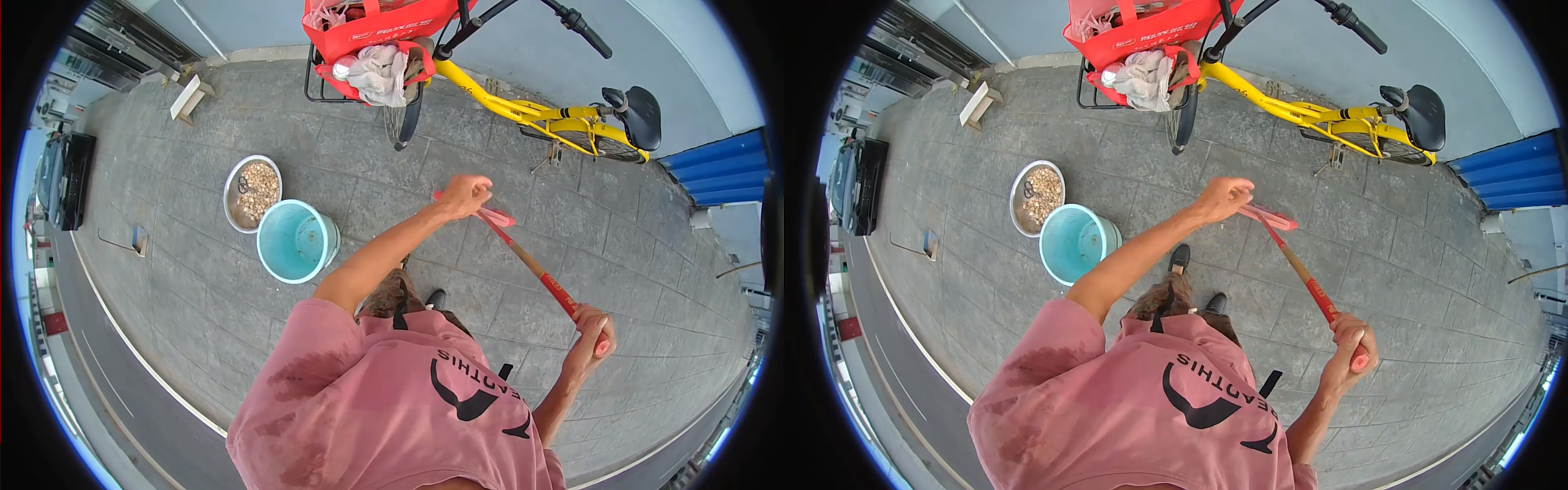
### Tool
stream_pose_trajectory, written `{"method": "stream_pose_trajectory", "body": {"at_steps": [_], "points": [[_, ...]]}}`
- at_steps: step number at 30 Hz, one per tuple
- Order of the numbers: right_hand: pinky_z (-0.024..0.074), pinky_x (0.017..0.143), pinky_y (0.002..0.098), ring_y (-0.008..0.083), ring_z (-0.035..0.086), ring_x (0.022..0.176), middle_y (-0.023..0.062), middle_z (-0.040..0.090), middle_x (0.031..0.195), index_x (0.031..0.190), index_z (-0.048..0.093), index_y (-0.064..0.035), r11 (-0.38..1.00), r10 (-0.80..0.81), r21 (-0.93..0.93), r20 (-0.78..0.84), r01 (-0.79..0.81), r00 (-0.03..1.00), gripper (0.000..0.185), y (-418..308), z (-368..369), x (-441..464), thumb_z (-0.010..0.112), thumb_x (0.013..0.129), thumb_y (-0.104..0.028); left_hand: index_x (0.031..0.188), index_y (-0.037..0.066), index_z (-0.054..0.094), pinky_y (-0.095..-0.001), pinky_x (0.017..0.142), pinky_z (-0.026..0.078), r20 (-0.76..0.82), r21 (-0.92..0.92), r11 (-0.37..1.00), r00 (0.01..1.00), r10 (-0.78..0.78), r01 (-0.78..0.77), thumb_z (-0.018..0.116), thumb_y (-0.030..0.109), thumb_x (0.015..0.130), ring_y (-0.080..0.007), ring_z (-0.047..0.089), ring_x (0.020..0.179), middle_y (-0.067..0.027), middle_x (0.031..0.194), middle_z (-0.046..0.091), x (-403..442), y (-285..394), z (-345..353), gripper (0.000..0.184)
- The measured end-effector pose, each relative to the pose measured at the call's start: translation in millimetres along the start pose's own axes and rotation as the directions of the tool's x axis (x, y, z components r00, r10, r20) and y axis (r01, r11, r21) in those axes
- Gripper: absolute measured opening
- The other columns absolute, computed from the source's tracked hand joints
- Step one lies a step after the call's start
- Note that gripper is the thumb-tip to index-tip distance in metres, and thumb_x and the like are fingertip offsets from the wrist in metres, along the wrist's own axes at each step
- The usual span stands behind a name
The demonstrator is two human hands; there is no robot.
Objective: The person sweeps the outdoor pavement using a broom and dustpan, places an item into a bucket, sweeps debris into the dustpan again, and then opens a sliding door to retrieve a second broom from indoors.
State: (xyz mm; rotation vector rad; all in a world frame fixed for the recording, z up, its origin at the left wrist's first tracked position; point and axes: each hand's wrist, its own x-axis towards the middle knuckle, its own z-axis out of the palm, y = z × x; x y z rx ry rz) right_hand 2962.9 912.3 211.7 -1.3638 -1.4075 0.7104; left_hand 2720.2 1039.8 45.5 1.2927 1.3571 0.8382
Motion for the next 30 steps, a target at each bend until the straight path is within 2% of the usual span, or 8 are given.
{"method": "stream_pose_trajectory", "body": {"at_steps": [7,10,12,14,17,21,24,30], "points": [[0.0406,0.062,0.0335,0.0129,0.040,0.050,0.0027,0.037,0.051,0.057,0.035,-0.0063,0.994,0.025,0.105,-0.095,-0.015,0.995,0.035,-10.2,48.8,25.5,0.040,0.088,-0.019,0.119,0.003,0.042,-0.0290,0.091,0.034,-0.149,0.316,0.949,0.986,0.068,-0.017,0.050,0.017,0.081,-0.0223,0.044,0.110,-0.0155,0.116,0.048,136.8,-24.2,-131.8,0.041],[0.0405,0.062,0.0339,0.0121,0.038,0.049,0.0017,0.035,0.050,0.057,0.034,-0.0070,0.995,0.055,0.098,-0.177,-0.038,0.983,0.035,-11.6,53.6,40.3,0.039,0.089,-0.019,0.120,0.001,0.040,-0.0306,0.094,0.031,-0.313,0.175,0.971,0.944,-0.100,0.161,0.052,0.014,0.077,-0.0269,0.041,0.113,-0.0188,0.118,0.045,155.6,-28.4,-163.7,0.046],[0.0401,0.062,0.0336,0.0117,0.037,0.049,0.0012,0.034,0.050,0.056,0.034,-0.0074,0.995,0.070,0.089,-0.254,-0.049,0.965,0.035,-10.5,52.8,43.8,0.039,0.089,-0.019,0.119,0.001,0.040,-0.0294,0.093,0.032,-0.482,0.025,0.996,0.872,0.086,-0.085,0.051,0.012,0.078,-0.0273,0.043,0.112,-0.0188,0.118,0.045,160.2,-53.2,-193.3,0.044],[0.0398,0.064,0.0336,0.0117,0.037,0.049,0.0010,0.034,0.050,0.056,0.034,-0.0077,0.994,0.082,0.092,-0.268,-0.059,0.960,0.035,-9.4,54.2,45.2,0.039,0.089,-0.020,0.115,0.000,0.043,-0.0295,0.091,0.034,-0.489,-0.147,0.948,0.854,0.178,-0.282,0.052,0.010,0.075,-0.0272,0.045,0.109,-0.0208,0.116,0.047,154.8,-65.3,-220.6,0.042],[0.0395,0.064,0.0336,0.0119,0.036,0.049,0.0011,0.034,0.050,0.056,0.034,-0.0077,0.994,0.076,0.096,-0.245,-0.054,0.967,0.035,-12.8,60.4,50.3,0.040,0.088,-0.020,0.109,0.000,0.045,-0.0330,0.087,0.036,-0.282,0.190,0.980,0.952,0.118,-0.065,0.053,0.009,0.073,-0.0272,0.049,0.101,-0.0209,0.106,0.052,149.3,-67.6,-238.2,0.039],[0.0379,0.059,0.0319,0.0120,0.036,0.048,0.0012,0.034,0.049,0.056,0.034,-0.0073,0.992,0.074,0.118,-0.237,-0.047,0.969,0.034,-14.8,69.1,56.7,0.041,0.088,-0.018,0.101,-0.003,0.049,-0.0357,0.079,0.040,-0.188,0.866,0.499,0.896,0.402,-0.042,0.056,0.013,0.071,-0.0284,0.050,0.089,-0.0166,0.089,0.054,134.2,-38.4,-195.9,0.035],[0.0372,0.057,0.0314,0.0120,0.035,0.048,0.0013,0.034,0.049,0.056,0.034,-0.0070,0.988,0.061,0.150,-0.209,-0.030,0.976,0.035,-11.3,62.7,65.0,0.041,0.087,-0.018,0.099,-0.002,0.049,-0.0354,0.078,0.040,0.018,0.997,0.050,0.819,0.574,-0.057,0.054,0.012,0.071,-0.0282,0.049,0.090,-0.0155,0.096,0.052,137.5,-30.1,-167.4,0.032],[0.0369,0.056,0.0312,0.0117,0.034,0.047,0.0016,0.034,0.049,0.056,0.033,-0.0067,0.980,0.060,0.196,-0.191,-0.022,0.980,0.034,-2.7,48.1,75.3,0.041,0.088,-0.017,0.103,-0.006,0.044,-0.0338,0.074,0.044,-0.388,0.917,0.207,0.886,0.252,0.342,0.060,0.014,0.067,-0.0257,0.045,0.094,-0.0140,0.093,0.047,147.0,-56.9,-156.9,0.044]]}}
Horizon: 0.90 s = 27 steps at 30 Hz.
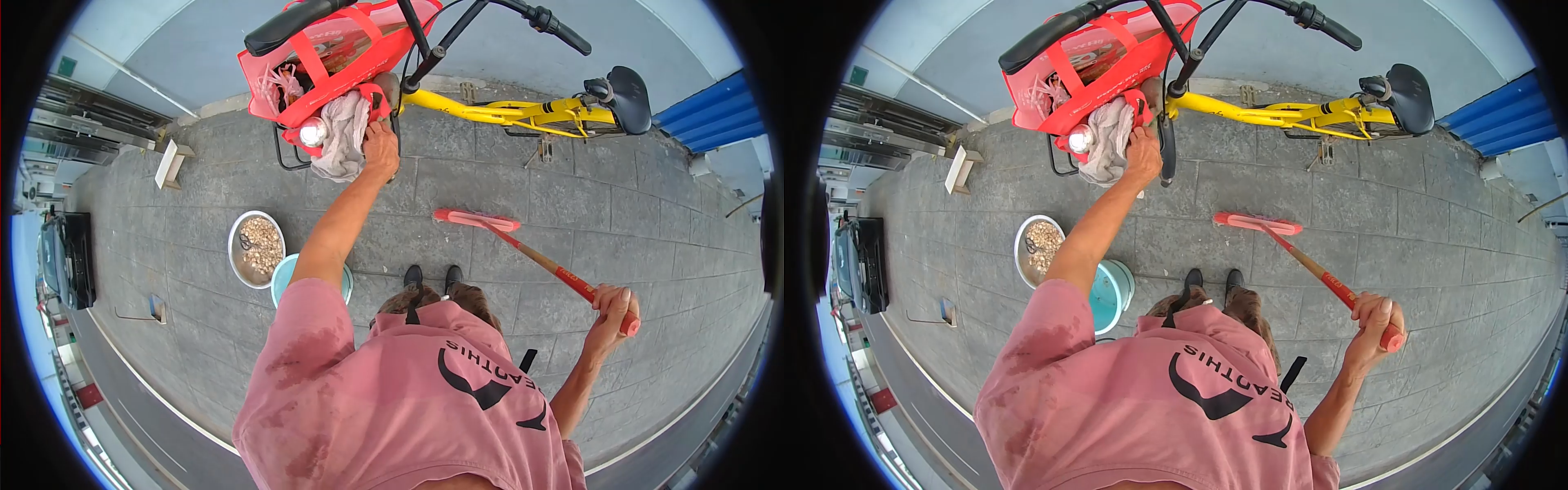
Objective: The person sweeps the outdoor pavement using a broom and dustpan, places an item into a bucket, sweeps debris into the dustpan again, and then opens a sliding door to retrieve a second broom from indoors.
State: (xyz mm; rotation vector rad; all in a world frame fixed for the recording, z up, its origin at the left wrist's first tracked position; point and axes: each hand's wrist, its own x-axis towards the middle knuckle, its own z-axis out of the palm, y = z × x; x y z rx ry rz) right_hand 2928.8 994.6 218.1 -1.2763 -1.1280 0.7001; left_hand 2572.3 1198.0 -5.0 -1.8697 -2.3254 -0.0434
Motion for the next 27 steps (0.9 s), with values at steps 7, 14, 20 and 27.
{"method": "stream_pose_trajectory", "body": {"at_steps": [7,14,20,27], "points": [[0.0359,0.052,0.0294,0.0119,0.037,0.047,0.0028,0.038,0.049,0.056,0.034,-0.0058,1.000,-0.018,-0.018,0.019,0.018,1.000,0.034,5.3,-7.8,6.7,0.042,0.088,-0.017,0.109,-0.008,0.041,-0.0332,0.085,0.037,0.047,0.033,0.996,0.995,-0.089,0.088,0.067,0.021,0.058,-0.0259,0.045,0.098,-0.0165,0.104,0.047,1.9,5.6,-4.5,0.064],[0.0350,0.051,0.0290,0.0122,0.037,0.046,0.0032,0.038,0.049,0.056,0.033,-0.0057,1.000,-0.008,0.028,0.040,0.007,0.999,0.035,3.6,-12.7,8.5,0.044,0.087,-0.018,0.091,0.002,0.057,-0.0360,0.079,0.043,0.183,-0.117,0.983,0.976,-0.121,0.143,0.068,0.025,0.057,-0.0301,0.052,0.093,-0.0185,0.094,0.055,14.9,-9.6,-11.6,0.043],[0.0340,0.050,0.0287,0.0121,0.036,0.046,0.0026,0.036,0.049,0.056,0.032,-0.0062,0.998,-0.010,0.066,0.077,0.005,0.997,0.035,6.1,-8.9,16.1,0.044,0.087,-0.017,0.096,0.005,0.057,-0.0340,0.080,0.043,0.253,-0.462,0.840,0.950,-0.182,0.283,0.058,0.018,0.056,-0.0298,0.055,0.093,-0.0176,0.095,0.058,16.5,-44.6,-27.5,0.042],[0.0319,0.049,0.0284,0.0115,0.036,0.046,0.0022,0.036,0.049,0.056,0.031,-0.0072,0.999,-0.008,0.051,0.114,0.002,0.993,0.035,5.1,-0.7,28.1,0.044,0.087,-0.016,0.088,0.007,0.060,-0.0367,0.073,0.044,0.209,-0.499,0.856,0.977,-0.032,0.135,0.055,0.015,0.055,-0.0309,0.057,0.084,-0.0175,0.084,0.060,3.6,-60.0,-53.9,0.034]]}}
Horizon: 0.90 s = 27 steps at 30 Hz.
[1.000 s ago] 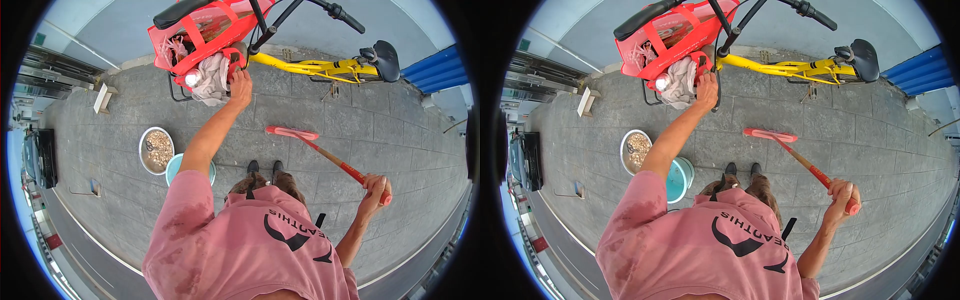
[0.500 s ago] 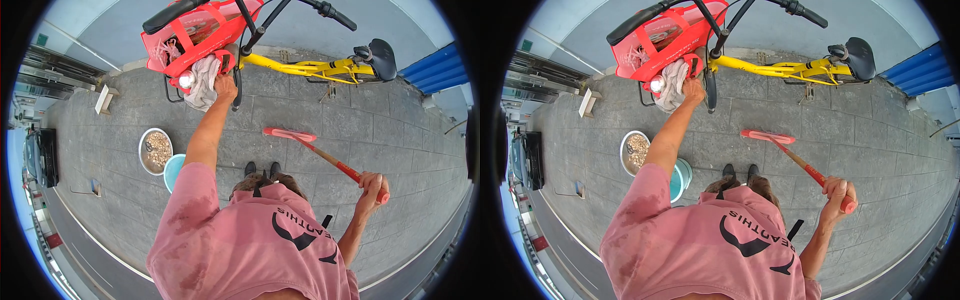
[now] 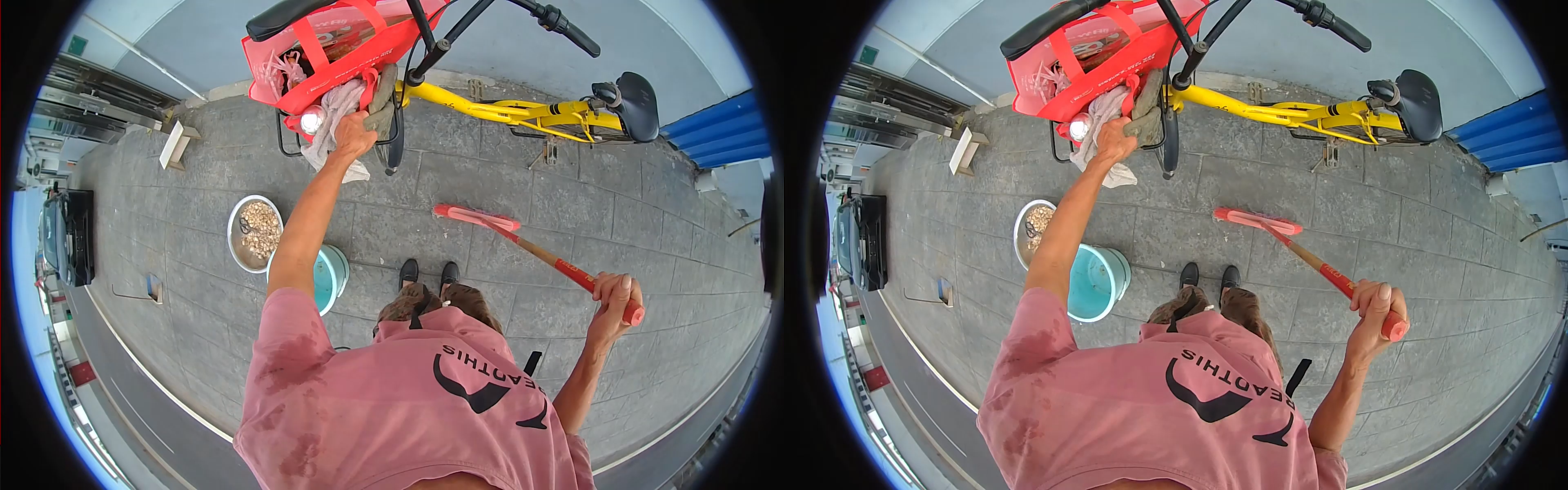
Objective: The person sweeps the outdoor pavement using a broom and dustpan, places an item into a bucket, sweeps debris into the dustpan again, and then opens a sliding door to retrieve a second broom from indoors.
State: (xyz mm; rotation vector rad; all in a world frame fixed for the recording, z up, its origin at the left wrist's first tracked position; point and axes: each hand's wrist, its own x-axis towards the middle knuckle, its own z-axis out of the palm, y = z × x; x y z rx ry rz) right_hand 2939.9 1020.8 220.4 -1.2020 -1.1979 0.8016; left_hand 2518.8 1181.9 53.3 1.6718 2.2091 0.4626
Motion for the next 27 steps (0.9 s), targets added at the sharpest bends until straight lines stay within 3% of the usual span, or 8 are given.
{"method": "stream_pose_trajectory", "body": {"at_steps": [4,12,15,16,19,22,25,27], "points": [[0.0319,0.049,0.0285,0.0115,0.036,0.046,0.0022,0.036,0.049,0.056,0.030,-0.0074,1.000,-0.005,-0.010,0.022,0.005,1.000,0.035,-0.6,5.7,7.8,0.044,0.087,-0.016,0.079,0.006,0.059,-0.0378,0.066,0.043,-0.069,-0.131,0.982,0.990,0.127,-0.135,0.057,0.011,0.053,-0.0310,0.057,0.076,-0.0168,0.075,0.060,-9.1,-12.3,1.1,0.026],[0.0338,0.052,0.0290,0.0119,0.036,0.046,0.0018,0.035,0.049,0.057,0.031,-0.0076,0.999,0.030,-0.032,-0.008,-0.030,1.000,0.034,0.5,15.3,27.2,0.044,0.087,-0.016,0.081,0.003,0.060,-0.0294,0.060,0.043,0.163,-0.443,0.896,0.980,0.112,-0.029,0.061,0.001,0.050,-0.0180,0.055,0.062,-0.0095,0.065,0.058,-23.2,-16.5,-50.5,0.031],[0.0357,0.054,0.0298,0.0118,0.035,0.046,0.0013,0.034,0.049,0.057,0.033,-0.0077,0.998,0.009,-0.061,-0.008,-0.009,1.000,0.033,1.2,22.5,32.2,0.044,0.087,-0.017,0.080,0.002,0.058,-0.0288,0.060,0.043,0.195,-0.414,0.910,0.974,0.119,-0.028,0.061,0.001,0.051,-0.0198,0.055,0.066,-0.0101,0.075,0.059,-42.0,-16.3,-59.0,0.030],[0.0365,0.056,0.0301,0.0117,0.035,0.046,0.0012,0.034,0.049,0.057,0.033,-0.0077,0.997,-0.007,-0.074,-0.010,0.007,1.000,0.033,2.2,24.8,34.0,0.044,0.087,-0.017,0.082,0.002,0.056,-0.0318,0.062,0.045,0.048,-0.330,0.892,0.938,0.342,-0.308,0.057,-0.001,0.051,-0.0250,0.057,0.073,-0.0147,0.096,0.057,-54.7,-7.8,-59.3,0.031],[0.0386,0.059,0.0312,0.0116,0.035,0.047,0.0009,0.034,0.049,0.057,0.034,-0.0077,0.999,0.016,-0.035,0.013,-0.015,1.000,0.033,0.4,26.1,43.1,0.045,0.086,-0.017,0.082,0.001,0.053,-0.0377,0.066,0.045,-0.142,-0.106,0.897,0.899,0.414,-0.430,0.054,-0.002,0.051,-0.0316,0.055,0.081,-0.0197,0.113,0.047,-96.1,14.7,-48.9,0.031],[0.0397,0.061,0.0322,0.0117,0.035,0.048,0.0009,0.034,0.049,0.056,0.034,-0.0077,0.997,0.004,-0.083,-0.003,-0.004,1.000,0.034,-0.1,28.3,53.4,0.044,0.086,-0.018,0.084,0.000,0.052,-0.0400,0.066,0.045,0.028,-0.023,0.934,0.934,0.356,-0.355,0.050,-0.005,0.053,-0.0375,0.054,0.083,-0.0225,0.117,0.044,-145.2,40.9,-45.1,0.031],[0.0401,0.062,0.0324,0.0116,0.035,0.048,0.0011,0.034,0.049,0.055,0.035,-0.0074,0.993,-0.017,-0.113,0.017,0.019,1.000,0.035,-1.0,33.7,61.4,0.043,0.087,-0.019,0.081,0.001,0.052,-0.0413,0.064,0.045,0.049,-0.141,0.960,0.966,0.253,-0.244,0.050,-0.004,0.054,-0.0368,0.054,0.081,-0.0219,0.108,0.050,-202.6,44.7,-35.2,0.028],[0.0405,0.062,0.0331,0.0117,0.034,0.048,0.0012,0.033,0.050,0.055,0.035,-0.0072,0.991,-0.047,-0.121,0.050,0.053,0.998,0.035,-1.1,39.6,66.9,0.043,0.087,-0.019,0.081,0.002,0.053,-0.0416,0.064,0.045,0.208,-0.252,0.967,0.974,0.091,-0.036,0.051,-0.001,0.054,-0.0362,0.054,0.080,-0.0215,0.097,0.054,-232.7,30.7,-23.7,0.027]]}}
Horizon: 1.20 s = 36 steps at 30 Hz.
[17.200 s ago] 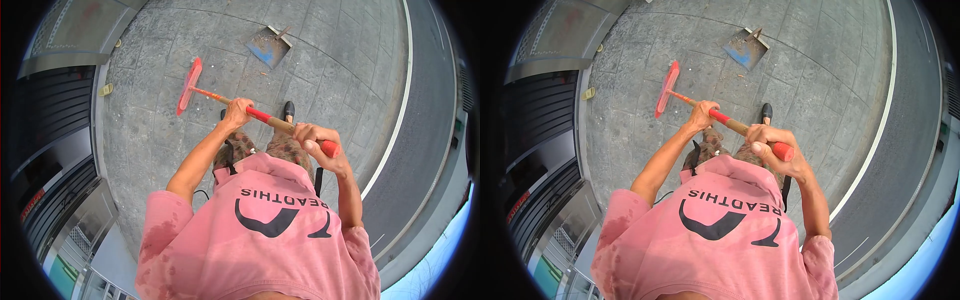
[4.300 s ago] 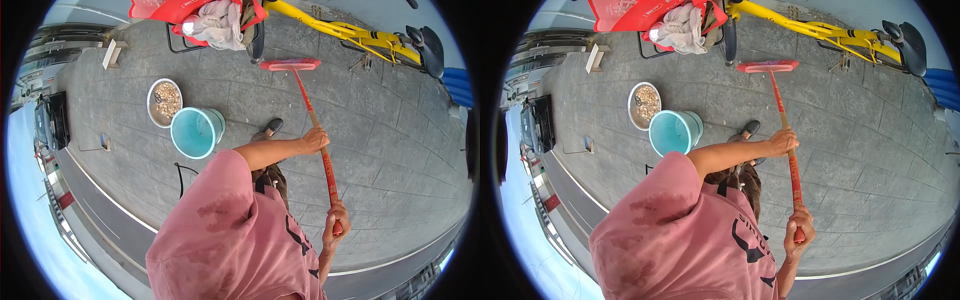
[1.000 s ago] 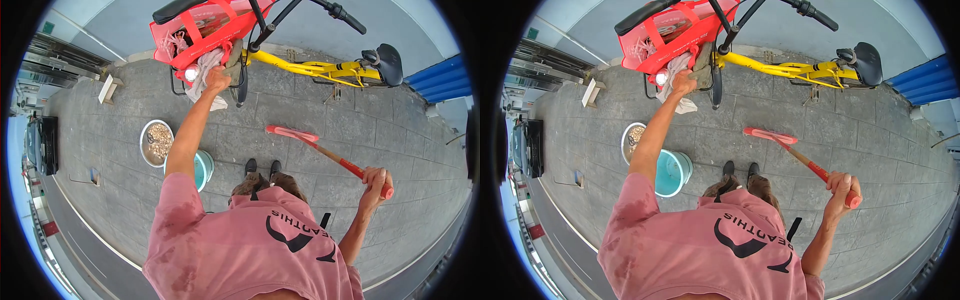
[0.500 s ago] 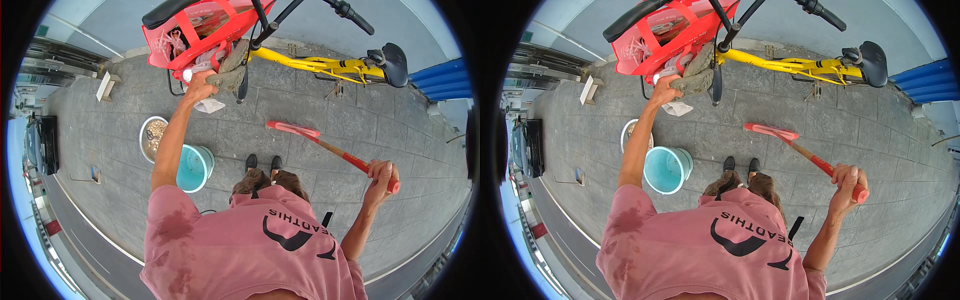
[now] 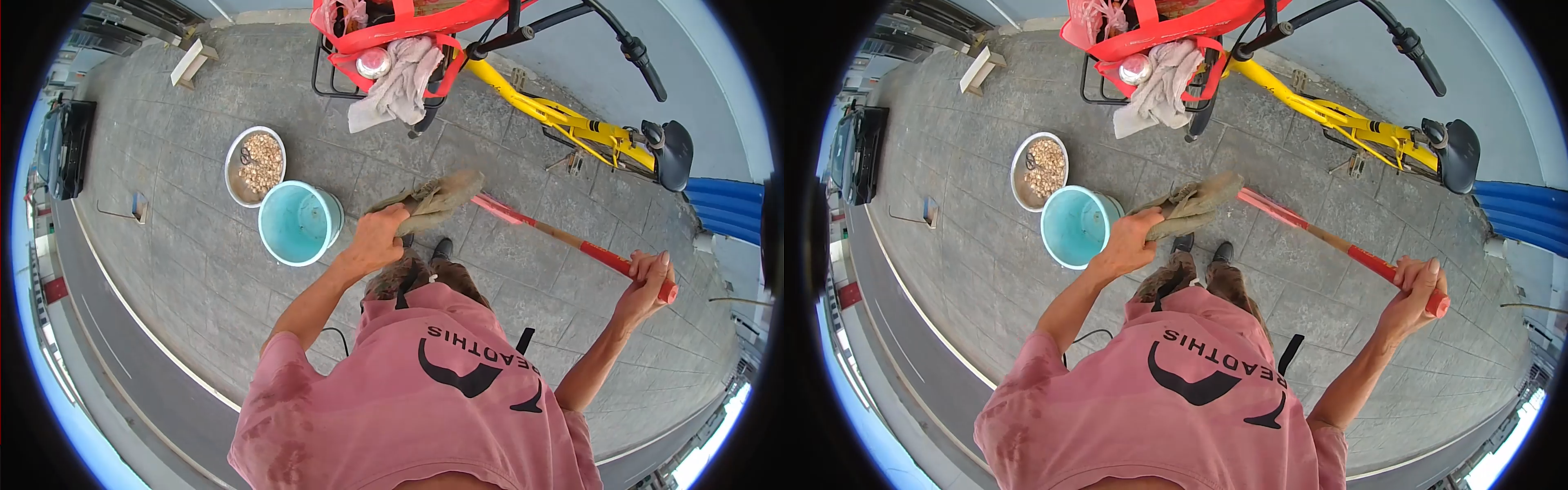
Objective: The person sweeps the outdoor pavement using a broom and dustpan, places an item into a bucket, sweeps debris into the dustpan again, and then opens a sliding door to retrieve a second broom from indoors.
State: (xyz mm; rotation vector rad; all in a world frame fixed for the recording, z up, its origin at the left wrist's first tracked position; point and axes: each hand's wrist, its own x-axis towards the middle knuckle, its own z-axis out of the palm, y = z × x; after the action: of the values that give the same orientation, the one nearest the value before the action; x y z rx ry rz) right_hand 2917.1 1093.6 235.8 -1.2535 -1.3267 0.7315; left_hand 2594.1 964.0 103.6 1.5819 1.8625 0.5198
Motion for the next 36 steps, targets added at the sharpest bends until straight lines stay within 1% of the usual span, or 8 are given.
{"method": "stream_pose_trajectory", "body": {"at_steps": [8,12,16,19,22,27,32,36], "points": [[0.0422,0.061,0.0326,0.0120,0.031,0.049,0.0002,0.027,0.052,0.052,0.034,-0.0072,0.998,-0.050,0.046,0.078,0.047,0.996,0.036,-0.9,27.9,18.7,0.043,0.087,-0.013,0.085,0.005,0.059,-0.0393,0.067,0.047,-0.078,0.151,0.684,0.699,-0.711,0.714,0.059,0.013,0.057,-0.0341,0.058,0.075,-0.0191,0.077,0.059,-123.7,-153.7,75.9,0.030],[0.0434,0.062,0.0335,0.0116,0.031,0.047,0.0004,0.027,0.050,0.053,0.035,-0.0067,0.997,-0.081,0.026,0.128,0.078,0.988,0.036,-3.0,38.1,14.2,0.043,0.087,-0.015,0.088,0.005,0.053,-0.0374,0.071,0.047,-0.152,0.271,0.530,0.579,-0.801,0.804,0.063,0.021,0.063,-0.0309,0.057,0.084,-0.0155,0.090,0.056,-147.3,-249.2,83.1,0.031],[0.0412,0.060,0.0324,0.0112,0.029,0.047,0.0005,0.027,0.050,0.053,0.033,-0.0073,0.998,-0.070,0.016,0.148,0.068,0.986,0.037,-13.2,47.0,-4.7,0.043,0.087,-0.015,0.120,0.007,0.033,-0.0612,0.083,0.029,-0.261,0.474,0.350,0.509,-0.820,0.808,0.068,0.030,0.063,-0.0267,0.035,0.116,-0.0173,0.121,0.035,-140.2,-250.3,74.5,0.070],[0.0412,0.061,0.0327,0.0114,0.029,0.047,0.0005,0.027,0.050,0.053,0.032,-0.0077,0.998,-0.061,0.012,0.109,0.060,0.992,0.037,-14.6,47.1,-15.0,0.043,0.087,-0.017,0.124,0.006,0.027,-0.0555,0.087,0.032,0.133,0.275,0.510,0.493,-0.860,0.815,0.068,0.034,0.063,-0.0303,0.039,0.113,-0.0216,0.120,0.038,-120.8,-228.5,86.6,0.079],[0.0415,0.063,0.0333,0.0116,0.029,0.047,0.0004,0.026,0.050,0.053,0.031,-0.0079,0.998,-0.066,-0.006,0.105,0.067,0.992,0.037,-16.3,39.5,-33.9,0.042,0.087,-0.017,0.117,-0.004,0.040,-0.0337,0.090,0.037,0.380,0.016,0.839,0.773,-0.508,0.543,0.063,0.036,0.066,-0.0334,0.044,0.108,-0.0242,0.114,0.046,-92.4,-205.8,146.7,0.069],[0.0414,0.066,0.0361,0.0116,0.033,0.048,0.0006,0.030,0.049,0.054,0.033,-0.0074,1.000,-0.020,0.000,0.185,0.021,0.982,0.036,-14.6,33.1,-77.9,0.042,0.087,-0.018,0.106,0.001,0.046,-0.0424,0.073,0.045,0.394,-0.114,0.993,0.919,0.016,0.031,0.060,0.013,0.068,-0.0351,0.055,0.089,-0.0200,0.094,0.056,8.9,-49.8,171.0,0.042],[0.0416,0.068,0.0371,0.0130,0.040,0.050,0.0025,0.039,0.051,0.056,0.038,-0.0046,1.000,0.005,0.010,0.382,-0.009,0.924,0.033,-25.6,39.5,-109.4,0.046,0.086,-0.017,0.115,0.001,0.038,-0.0402,0.076,0.043,-0.133,-0.345,0.777,0.847,0.515,-0.527,0.063,0.006,0.067,-0.0324,0.053,0.086,-0.0189,0.091,0.053,38.0,58.8,184.1,0.054],[0.0405,0.064,0.0359,0.0143,0.042,0.051,0.0013,0.042,0.053,0.057,0.040,-0.0047,0.996,-0.029,0.084,0.399,-0.005,0.916,0.033,-36.3,48.9,-124.6,0.059,0.078,-0.023,0.106,-0.001,0.047,-0.0379,0.071,0.041,0.215,-0.614,0.767,0.897,0.386,-0.183,0.064,0.007,0.068,-0.0262,0.055,0.073,-0.0150,0.077,0.056,59.7,76.8,207.0,0.042]]}}
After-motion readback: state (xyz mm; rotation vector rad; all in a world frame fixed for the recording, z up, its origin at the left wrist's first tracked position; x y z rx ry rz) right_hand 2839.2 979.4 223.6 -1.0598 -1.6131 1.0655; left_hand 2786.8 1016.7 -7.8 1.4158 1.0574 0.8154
